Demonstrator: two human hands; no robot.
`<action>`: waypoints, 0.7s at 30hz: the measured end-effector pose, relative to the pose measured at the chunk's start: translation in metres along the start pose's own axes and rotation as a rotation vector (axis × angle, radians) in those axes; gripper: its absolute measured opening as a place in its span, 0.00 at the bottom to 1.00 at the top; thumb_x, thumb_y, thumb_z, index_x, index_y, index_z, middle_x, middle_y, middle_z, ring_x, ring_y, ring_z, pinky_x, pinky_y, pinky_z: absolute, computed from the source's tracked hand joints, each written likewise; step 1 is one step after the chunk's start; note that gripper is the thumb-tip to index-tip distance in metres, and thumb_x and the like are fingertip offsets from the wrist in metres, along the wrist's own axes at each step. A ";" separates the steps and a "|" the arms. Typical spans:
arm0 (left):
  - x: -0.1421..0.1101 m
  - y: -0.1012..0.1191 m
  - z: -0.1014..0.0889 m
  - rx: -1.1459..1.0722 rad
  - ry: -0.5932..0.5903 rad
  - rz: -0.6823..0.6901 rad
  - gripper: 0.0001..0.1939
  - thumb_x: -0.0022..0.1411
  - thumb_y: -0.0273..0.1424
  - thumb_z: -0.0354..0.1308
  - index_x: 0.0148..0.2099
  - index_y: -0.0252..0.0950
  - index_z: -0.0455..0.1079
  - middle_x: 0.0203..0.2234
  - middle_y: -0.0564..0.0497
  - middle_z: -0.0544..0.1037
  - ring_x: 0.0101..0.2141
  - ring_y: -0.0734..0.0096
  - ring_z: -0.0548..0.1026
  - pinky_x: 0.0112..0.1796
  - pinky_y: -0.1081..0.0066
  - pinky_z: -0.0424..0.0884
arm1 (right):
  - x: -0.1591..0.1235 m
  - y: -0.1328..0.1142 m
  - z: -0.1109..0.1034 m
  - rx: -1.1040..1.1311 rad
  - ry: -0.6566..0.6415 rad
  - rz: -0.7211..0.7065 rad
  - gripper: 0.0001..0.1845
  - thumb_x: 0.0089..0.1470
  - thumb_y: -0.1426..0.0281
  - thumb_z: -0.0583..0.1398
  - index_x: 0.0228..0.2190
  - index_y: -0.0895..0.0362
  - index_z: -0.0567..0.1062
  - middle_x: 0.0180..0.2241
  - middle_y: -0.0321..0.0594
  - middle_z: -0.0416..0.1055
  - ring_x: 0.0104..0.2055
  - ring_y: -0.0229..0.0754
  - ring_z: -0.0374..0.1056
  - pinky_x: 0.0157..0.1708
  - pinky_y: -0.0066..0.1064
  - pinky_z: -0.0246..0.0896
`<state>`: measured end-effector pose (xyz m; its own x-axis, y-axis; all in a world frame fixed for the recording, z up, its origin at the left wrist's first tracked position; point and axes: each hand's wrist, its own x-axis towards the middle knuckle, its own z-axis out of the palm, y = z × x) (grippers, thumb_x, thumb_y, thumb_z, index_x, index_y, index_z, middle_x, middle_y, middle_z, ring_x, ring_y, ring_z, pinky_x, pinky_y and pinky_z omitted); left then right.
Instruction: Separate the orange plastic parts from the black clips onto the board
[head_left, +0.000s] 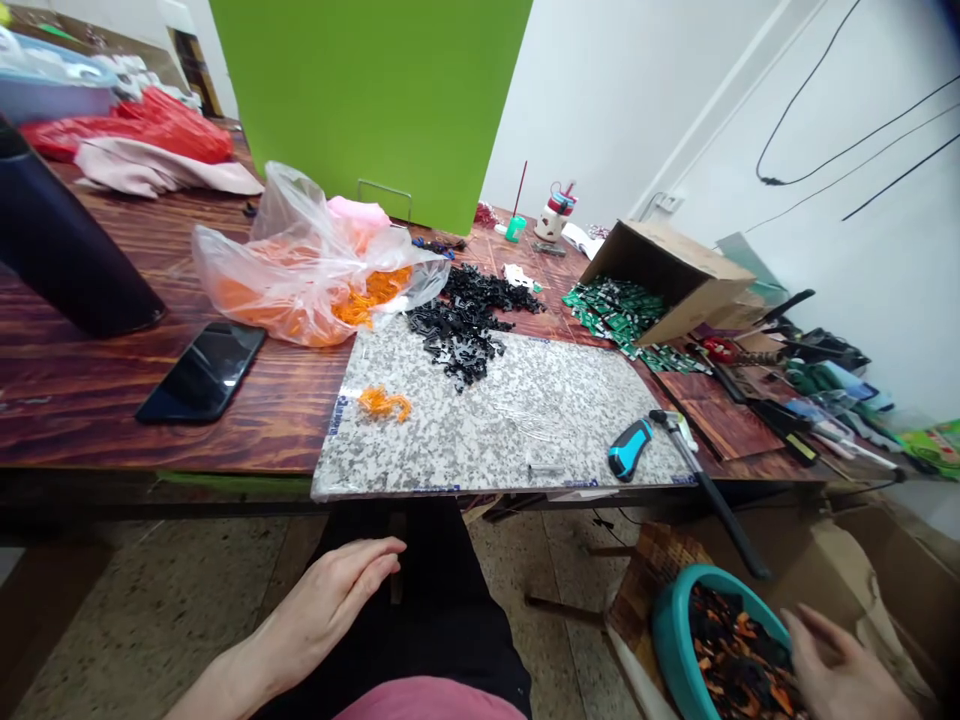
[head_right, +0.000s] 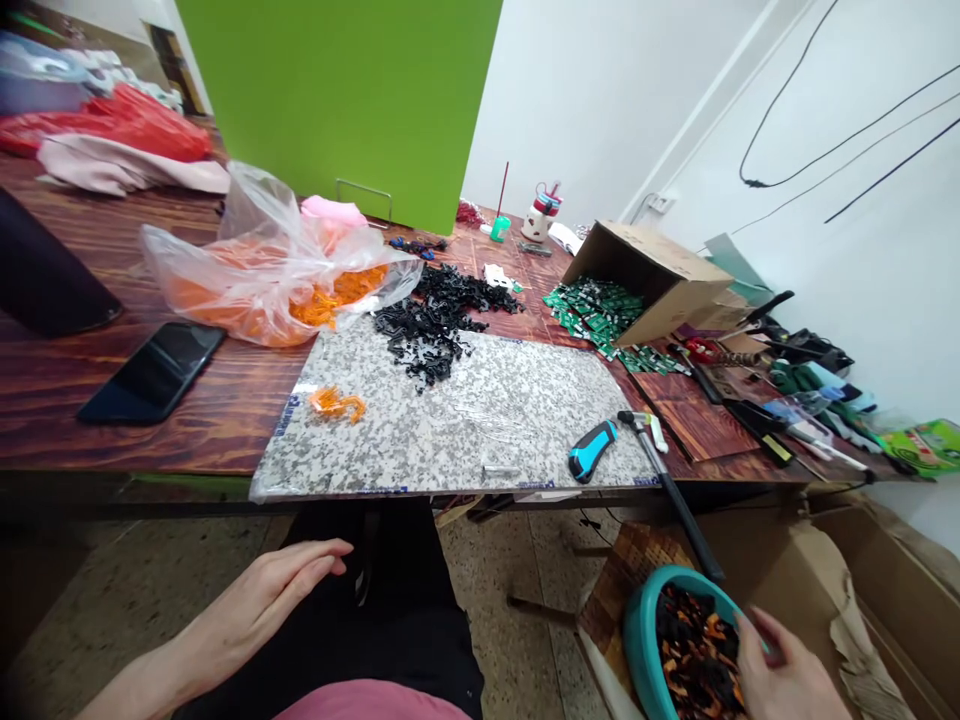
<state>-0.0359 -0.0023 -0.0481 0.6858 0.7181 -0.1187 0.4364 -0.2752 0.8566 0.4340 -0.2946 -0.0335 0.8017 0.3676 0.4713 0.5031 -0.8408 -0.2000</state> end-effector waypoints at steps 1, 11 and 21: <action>0.000 0.000 0.000 0.002 0.003 0.002 0.18 0.66 0.37 0.46 0.49 0.40 0.73 0.41 0.49 0.80 0.42 0.62 0.77 0.46 0.67 0.72 | 0.004 -0.031 -0.006 0.031 0.050 0.001 0.19 0.44 0.52 0.56 0.28 0.51 0.79 0.20 0.46 0.73 0.19 0.53 0.68 0.19 0.42 0.62; -0.003 0.014 0.000 -0.045 0.000 0.041 0.15 0.66 0.36 0.47 0.48 0.43 0.73 0.38 0.51 0.81 0.39 0.63 0.78 0.43 0.69 0.73 | 0.050 -0.345 0.042 0.685 -0.338 -0.611 0.14 0.56 0.63 0.56 0.36 0.59 0.76 0.35 0.45 0.75 0.32 0.41 0.69 0.37 0.32 0.63; -0.019 0.008 -0.012 -0.095 0.062 -0.067 0.16 0.66 0.39 0.47 0.48 0.44 0.74 0.37 0.51 0.81 0.41 0.60 0.77 0.46 0.66 0.71 | 0.080 -0.427 0.103 0.709 -0.640 -0.566 0.11 0.58 0.65 0.57 0.37 0.60 0.72 0.38 0.39 0.71 0.38 0.39 0.68 0.39 0.37 0.66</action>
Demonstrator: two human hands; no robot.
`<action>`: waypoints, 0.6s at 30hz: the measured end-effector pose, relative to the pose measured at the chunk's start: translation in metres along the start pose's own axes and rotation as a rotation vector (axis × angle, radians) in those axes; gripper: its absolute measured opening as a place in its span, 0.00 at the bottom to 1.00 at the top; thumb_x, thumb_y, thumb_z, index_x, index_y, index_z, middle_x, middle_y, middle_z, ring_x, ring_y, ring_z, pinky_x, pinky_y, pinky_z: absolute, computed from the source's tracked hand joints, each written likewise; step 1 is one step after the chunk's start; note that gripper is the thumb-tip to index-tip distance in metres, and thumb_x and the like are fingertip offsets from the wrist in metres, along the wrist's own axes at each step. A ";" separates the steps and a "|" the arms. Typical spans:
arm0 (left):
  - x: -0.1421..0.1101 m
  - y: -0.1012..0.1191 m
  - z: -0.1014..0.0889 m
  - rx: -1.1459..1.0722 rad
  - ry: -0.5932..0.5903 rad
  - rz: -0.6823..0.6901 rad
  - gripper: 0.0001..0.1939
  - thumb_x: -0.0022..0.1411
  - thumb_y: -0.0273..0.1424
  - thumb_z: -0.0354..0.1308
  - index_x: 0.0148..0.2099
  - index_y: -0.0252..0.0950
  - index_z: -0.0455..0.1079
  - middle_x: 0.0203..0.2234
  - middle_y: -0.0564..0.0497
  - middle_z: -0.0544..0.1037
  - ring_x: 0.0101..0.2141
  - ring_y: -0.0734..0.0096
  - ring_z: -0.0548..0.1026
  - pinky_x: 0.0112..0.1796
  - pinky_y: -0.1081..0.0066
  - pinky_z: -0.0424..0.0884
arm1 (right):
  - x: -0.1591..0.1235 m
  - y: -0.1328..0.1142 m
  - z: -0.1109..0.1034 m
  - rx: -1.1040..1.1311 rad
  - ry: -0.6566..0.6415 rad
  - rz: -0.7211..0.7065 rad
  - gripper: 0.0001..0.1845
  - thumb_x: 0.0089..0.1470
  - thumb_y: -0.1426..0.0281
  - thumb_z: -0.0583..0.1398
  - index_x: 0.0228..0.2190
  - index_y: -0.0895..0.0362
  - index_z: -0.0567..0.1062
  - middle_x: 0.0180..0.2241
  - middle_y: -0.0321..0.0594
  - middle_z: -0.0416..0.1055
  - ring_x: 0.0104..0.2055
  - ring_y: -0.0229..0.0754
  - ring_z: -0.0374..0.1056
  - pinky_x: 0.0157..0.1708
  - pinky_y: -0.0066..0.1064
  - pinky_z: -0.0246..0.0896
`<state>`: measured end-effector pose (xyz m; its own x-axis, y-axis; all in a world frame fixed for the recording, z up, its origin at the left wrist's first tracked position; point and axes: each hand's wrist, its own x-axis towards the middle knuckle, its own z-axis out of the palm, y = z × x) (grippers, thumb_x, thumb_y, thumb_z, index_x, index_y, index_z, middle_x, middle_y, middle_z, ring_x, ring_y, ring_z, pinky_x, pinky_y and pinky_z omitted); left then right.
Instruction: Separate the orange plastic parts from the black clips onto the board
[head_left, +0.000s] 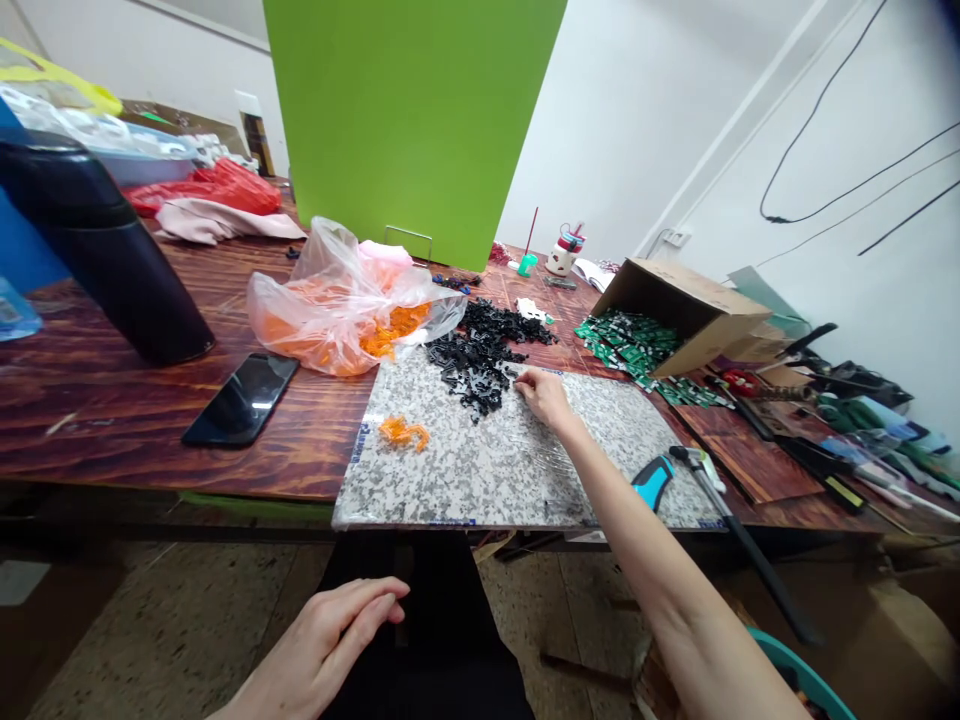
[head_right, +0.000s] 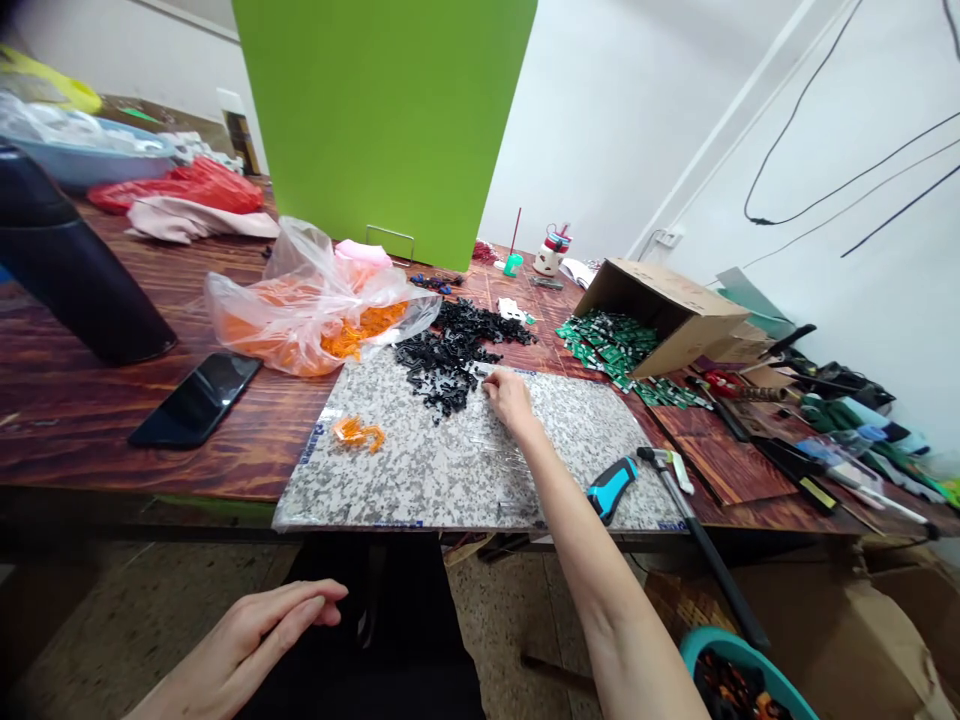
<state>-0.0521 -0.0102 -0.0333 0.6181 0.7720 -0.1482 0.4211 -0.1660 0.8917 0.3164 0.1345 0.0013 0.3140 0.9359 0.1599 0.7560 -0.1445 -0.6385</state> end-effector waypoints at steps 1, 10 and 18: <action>0.000 0.001 -0.002 -0.026 0.000 -0.009 0.16 0.65 0.39 0.48 0.48 0.44 0.74 0.37 0.51 0.81 0.41 0.60 0.77 0.47 0.65 0.71 | -0.002 -0.001 -0.002 0.041 -0.005 0.013 0.12 0.58 0.64 0.57 0.36 0.61 0.72 0.37 0.39 0.71 0.37 0.39 0.68 0.38 0.36 0.66; 0.028 0.033 -0.001 -0.491 0.043 -0.016 0.17 0.65 0.41 0.50 0.48 0.38 0.74 0.34 0.47 0.81 0.33 0.66 0.76 0.34 0.70 0.72 | -0.099 -0.055 -0.017 0.575 -0.334 0.065 0.25 0.49 0.47 0.57 0.28 0.58 0.68 0.22 0.34 0.65 0.20 0.32 0.58 0.21 0.25 0.54; 0.053 0.046 0.018 -0.923 0.034 -0.089 0.17 0.59 0.44 0.59 0.39 0.34 0.76 0.26 0.49 0.79 0.26 0.73 0.71 0.27 0.76 0.66 | -0.174 -0.092 0.002 1.130 -0.703 0.232 0.18 0.48 0.55 0.63 0.29 0.58 0.70 0.20 0.30 0.64 0.19 0.28 0.54 0.20 0.23 0.48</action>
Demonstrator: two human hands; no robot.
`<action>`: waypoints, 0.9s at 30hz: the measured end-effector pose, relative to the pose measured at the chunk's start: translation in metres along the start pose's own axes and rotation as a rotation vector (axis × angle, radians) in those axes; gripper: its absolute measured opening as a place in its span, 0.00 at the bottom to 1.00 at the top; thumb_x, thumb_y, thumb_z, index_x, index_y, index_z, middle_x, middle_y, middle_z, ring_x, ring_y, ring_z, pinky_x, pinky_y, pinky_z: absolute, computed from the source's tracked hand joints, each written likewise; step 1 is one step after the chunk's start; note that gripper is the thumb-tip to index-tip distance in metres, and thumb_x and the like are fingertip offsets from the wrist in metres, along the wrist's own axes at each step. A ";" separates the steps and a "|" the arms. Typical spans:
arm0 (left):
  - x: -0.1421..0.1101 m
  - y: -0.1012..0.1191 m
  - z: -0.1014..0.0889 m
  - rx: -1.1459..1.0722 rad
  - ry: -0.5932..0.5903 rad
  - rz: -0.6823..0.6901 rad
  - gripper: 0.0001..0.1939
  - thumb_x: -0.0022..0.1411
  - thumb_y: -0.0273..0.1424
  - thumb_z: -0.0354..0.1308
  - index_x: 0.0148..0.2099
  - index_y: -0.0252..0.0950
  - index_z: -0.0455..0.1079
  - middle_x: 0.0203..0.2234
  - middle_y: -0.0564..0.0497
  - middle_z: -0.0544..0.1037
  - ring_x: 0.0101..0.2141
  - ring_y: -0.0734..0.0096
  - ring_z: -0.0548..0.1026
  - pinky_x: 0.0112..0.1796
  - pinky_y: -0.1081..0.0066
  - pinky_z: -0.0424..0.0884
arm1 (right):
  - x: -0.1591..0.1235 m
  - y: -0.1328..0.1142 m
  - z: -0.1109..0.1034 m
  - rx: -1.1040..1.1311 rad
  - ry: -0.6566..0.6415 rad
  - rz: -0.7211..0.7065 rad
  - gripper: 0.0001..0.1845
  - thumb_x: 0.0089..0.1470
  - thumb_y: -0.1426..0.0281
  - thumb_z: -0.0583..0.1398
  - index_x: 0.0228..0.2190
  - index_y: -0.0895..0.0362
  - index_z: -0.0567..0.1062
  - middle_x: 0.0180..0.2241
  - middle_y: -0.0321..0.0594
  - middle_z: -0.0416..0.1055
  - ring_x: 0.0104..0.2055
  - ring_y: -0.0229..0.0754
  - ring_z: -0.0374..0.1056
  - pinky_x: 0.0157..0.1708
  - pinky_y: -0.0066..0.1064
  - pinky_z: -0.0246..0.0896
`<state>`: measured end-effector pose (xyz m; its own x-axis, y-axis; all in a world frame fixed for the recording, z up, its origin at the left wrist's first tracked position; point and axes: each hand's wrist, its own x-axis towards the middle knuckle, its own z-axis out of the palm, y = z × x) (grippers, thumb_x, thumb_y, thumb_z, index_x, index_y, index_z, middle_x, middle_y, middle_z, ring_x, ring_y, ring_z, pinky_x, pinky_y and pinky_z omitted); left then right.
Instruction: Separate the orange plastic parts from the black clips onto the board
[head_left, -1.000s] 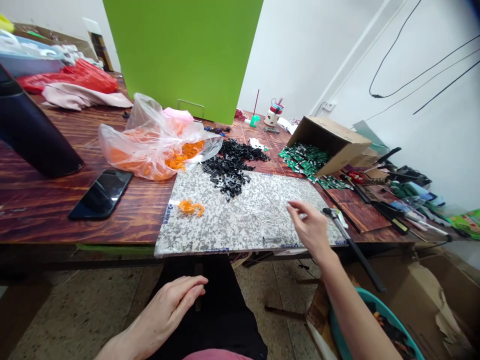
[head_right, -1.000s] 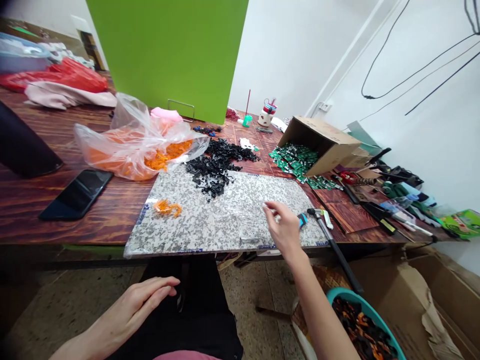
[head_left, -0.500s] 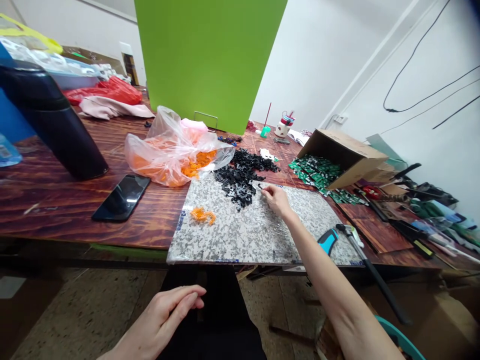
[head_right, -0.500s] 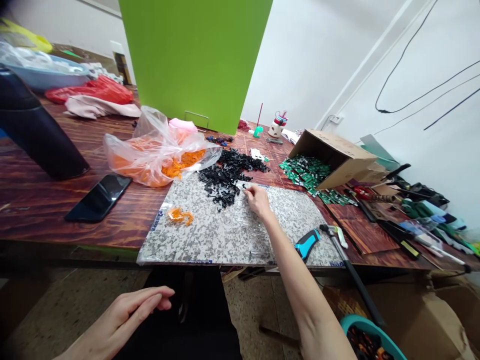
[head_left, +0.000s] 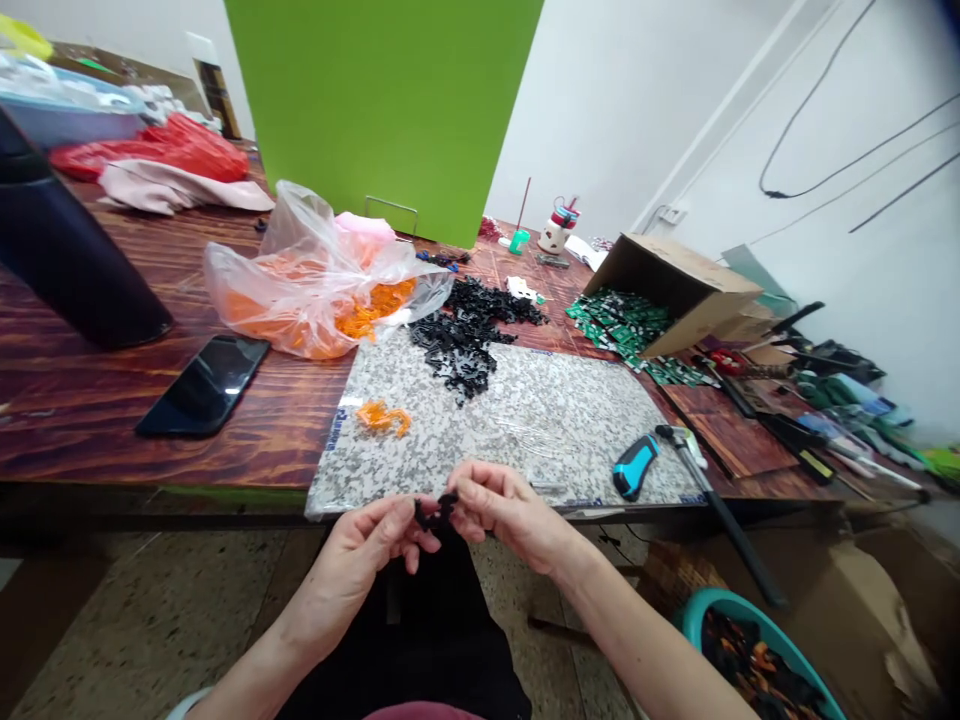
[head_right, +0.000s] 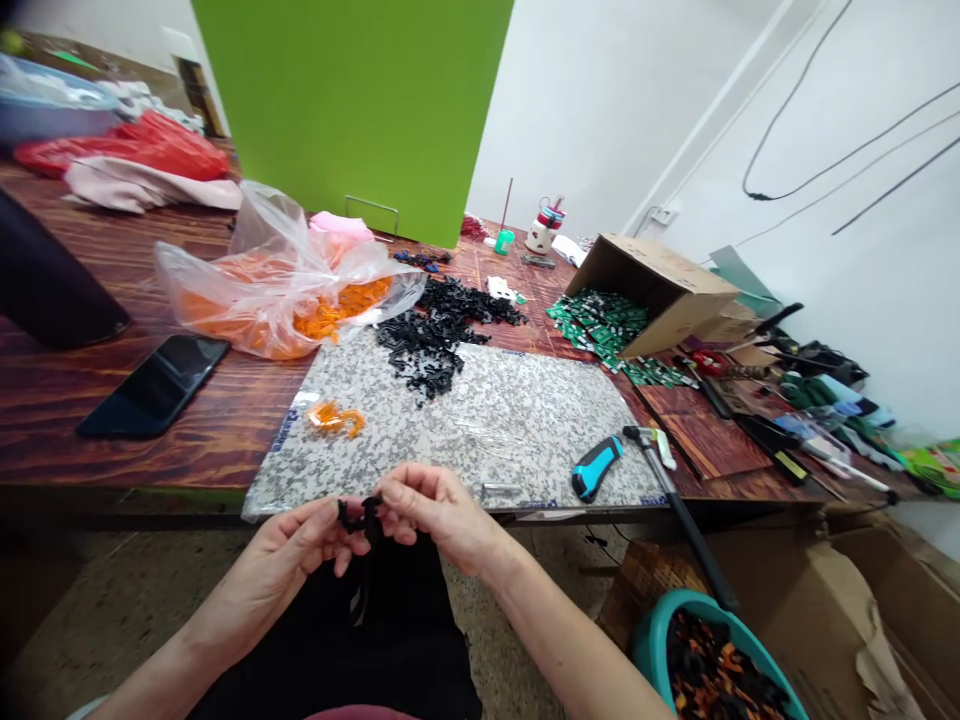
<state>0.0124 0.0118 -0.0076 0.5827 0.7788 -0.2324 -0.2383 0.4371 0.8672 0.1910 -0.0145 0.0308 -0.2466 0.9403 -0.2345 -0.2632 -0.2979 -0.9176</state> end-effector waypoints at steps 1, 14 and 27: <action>0.000 -0.002 -0.001 -0.012 0.012 -0.014 0.16 0.59 0.43 0.59 0.38 0.34 0.76 0.25 0.50 0.79 0.25 0.75 0.70 0.27 0.76 0.66 | -0.001 0.002 0.001 -0.030 0.007 -0.007 0.18 0.48 0.55 0.63 0.28 0.59 0.70 0.20 0.30 0.64 0.19 0.28 0.54 0.20 0.22 0.47; -0.010 0.001 -0.013 0.016 0.337 0.000 0.18 0.48 0.44 0.67 0.34 0.34 0.77 0.29 0.50 0.81 0.27 0.68 0.77 0.23 0.78 0.70 | -0.007 -0.034 -0.135 -1.311 0.787 -0.130 0.10 0.52 0.66 0.58 0.26 0.57 0.76 0.27 0.41 0.74 0.29 0.40 0.66 0.32 0.30 0.56; -0.010 -0.001 -0.002 -0.130 0.351 0.060 0.14 0.52 0.40 0.65 0.32 0.32 0.76 0.30 0.50 0.81 0.30 0.61 0.81 0.27 0.74 0.77 | -0.021 -0.022 -0.045 -1.177 0.602 -0.345 0.10 0.54 0.62 0.59 0.30 0.56 0.74 0.27 0.37 0.73 0.24 0.37 0.65 0.26 0.28 0.58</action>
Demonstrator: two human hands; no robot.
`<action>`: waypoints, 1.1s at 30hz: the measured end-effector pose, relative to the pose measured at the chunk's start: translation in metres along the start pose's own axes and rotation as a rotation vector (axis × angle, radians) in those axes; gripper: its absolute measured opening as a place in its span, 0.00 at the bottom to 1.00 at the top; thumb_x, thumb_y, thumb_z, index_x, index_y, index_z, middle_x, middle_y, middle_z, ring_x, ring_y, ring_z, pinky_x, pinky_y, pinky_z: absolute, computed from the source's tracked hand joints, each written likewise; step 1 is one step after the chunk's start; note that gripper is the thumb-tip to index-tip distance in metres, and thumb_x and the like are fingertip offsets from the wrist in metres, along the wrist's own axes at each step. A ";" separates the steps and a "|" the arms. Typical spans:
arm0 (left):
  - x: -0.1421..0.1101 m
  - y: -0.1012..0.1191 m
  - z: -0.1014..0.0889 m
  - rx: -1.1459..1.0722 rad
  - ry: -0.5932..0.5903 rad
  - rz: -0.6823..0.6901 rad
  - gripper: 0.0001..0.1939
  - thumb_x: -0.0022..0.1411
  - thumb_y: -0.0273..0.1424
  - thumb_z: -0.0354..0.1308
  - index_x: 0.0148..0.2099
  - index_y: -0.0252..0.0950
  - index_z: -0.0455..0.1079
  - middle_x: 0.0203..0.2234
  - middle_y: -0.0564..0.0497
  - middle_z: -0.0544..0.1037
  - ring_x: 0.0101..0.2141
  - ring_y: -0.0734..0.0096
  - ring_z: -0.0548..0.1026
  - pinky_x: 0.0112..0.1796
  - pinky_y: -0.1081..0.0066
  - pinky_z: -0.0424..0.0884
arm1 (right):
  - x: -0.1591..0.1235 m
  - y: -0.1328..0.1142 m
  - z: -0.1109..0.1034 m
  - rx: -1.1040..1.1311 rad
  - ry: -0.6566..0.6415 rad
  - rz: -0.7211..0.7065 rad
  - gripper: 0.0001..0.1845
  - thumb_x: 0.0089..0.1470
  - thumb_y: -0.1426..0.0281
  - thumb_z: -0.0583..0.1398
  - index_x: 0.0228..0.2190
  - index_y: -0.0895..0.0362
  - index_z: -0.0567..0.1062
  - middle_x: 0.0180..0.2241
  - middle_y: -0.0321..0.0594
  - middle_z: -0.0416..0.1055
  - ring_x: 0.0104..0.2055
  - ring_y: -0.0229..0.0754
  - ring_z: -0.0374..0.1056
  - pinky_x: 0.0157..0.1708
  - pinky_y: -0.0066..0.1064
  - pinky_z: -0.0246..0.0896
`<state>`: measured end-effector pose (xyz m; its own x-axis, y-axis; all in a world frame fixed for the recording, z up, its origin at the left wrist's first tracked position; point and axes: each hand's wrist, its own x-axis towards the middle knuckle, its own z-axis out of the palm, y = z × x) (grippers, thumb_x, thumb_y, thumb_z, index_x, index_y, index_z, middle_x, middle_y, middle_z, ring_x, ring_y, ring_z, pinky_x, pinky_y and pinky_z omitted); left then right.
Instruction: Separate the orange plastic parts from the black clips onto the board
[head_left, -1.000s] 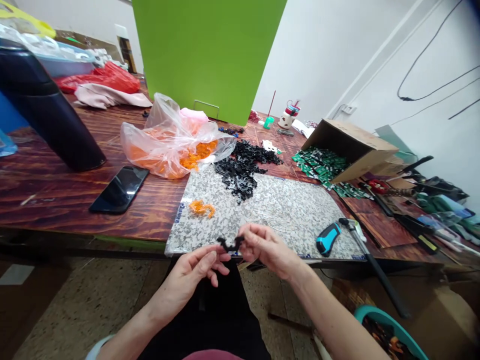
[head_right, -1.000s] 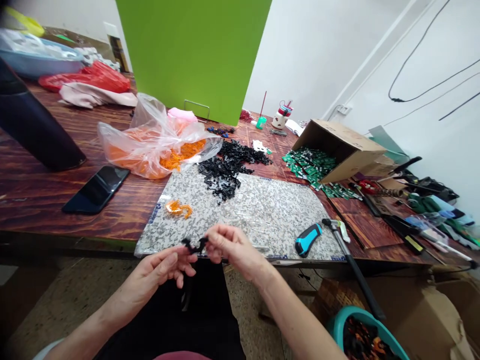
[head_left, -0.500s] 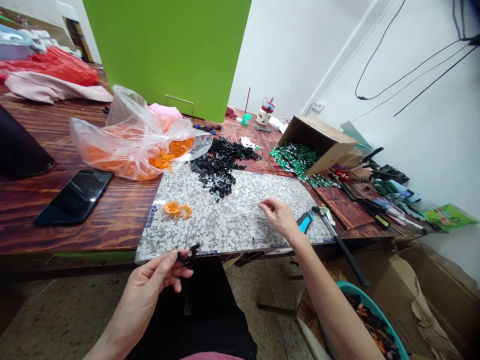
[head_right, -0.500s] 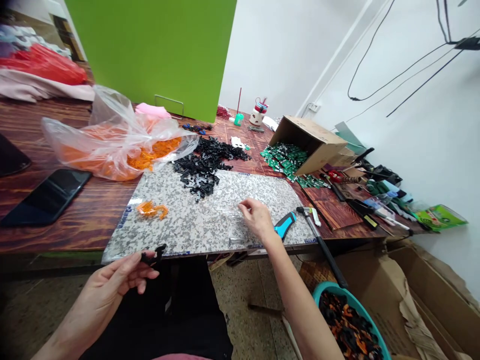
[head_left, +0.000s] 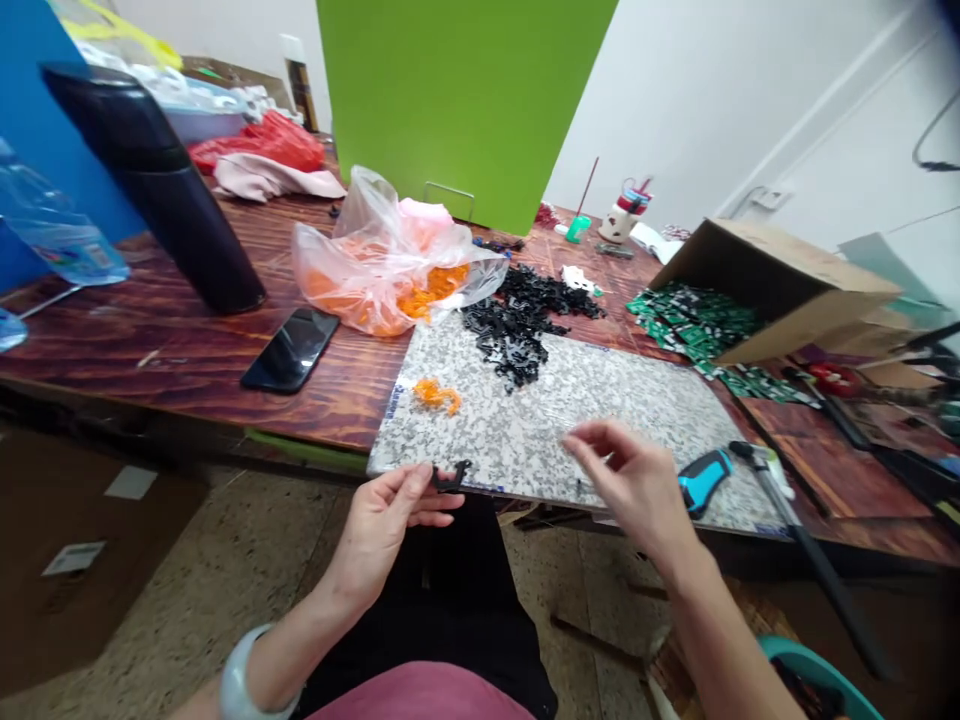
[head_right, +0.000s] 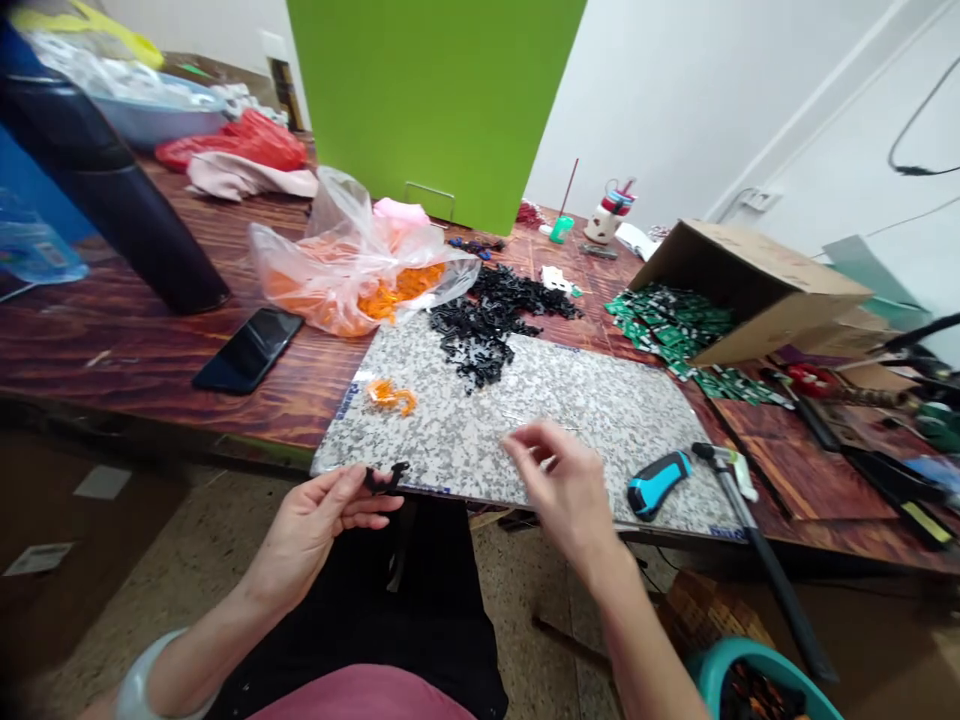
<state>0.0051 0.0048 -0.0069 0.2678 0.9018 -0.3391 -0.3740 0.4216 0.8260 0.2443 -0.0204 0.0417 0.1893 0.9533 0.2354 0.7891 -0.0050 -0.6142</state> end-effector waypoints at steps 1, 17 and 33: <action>0.000 -0.001 0.001 -0.010 -0.003 0.004 0.14 0.53 0.40 0.65 0.32 0.32 0.76 0.31 0.49 0.81 0.30 0.62 0.81 0.28 0.73 0.77 | -0.009 -0.017 0.010 0.082 -0.033 -0.059 0.09 0.54 0.63 0.59 0.29 0.56 0.74 0.26 0.37 0.72 0.23 0.35 0.64 0.25 0.26 0.58; -0.007 -0.008 -0.001 -0.086 -0.039 0.068 0.12 0.58 0.38 0.62 0.36 0.35 0.77 0.29 0.51 0.82 0.30 0.71 0.79 0.36 0.76 0.75 | -0.044 -0.068 0.083 0.301 0.027 -0.218 0.05 0.52 0.76 0.61 0.25 0.60 0.73 0.21 0.34 0.67 0.20 0.30 0.61 0.22 0.22 0.56; -0.011 -0.005 0.000 0.072 0.077 0.118 0.06 0.52 0.31 0.67 0.32 0.34 0.78 0.29 0.52 0.83 0.31 0.73 0.78 0.34 0.80 0.73 | -0.047 -0.073 0.088 0.324 0.007 -0.157 0.07 0.53 0.74 0.58 0.24 0.58 0.72 0.20 0.34 0.68 0.20 0.32 0.62 0.21 0.23 0.58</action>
<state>0.0041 -0.0071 -0.0075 0.1563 0.9504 -0.2690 -0.3339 0.3071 0.8912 0.1262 -0.0387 0.0093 0.0856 0.9328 0.3501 0.5826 0.2382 -0.7770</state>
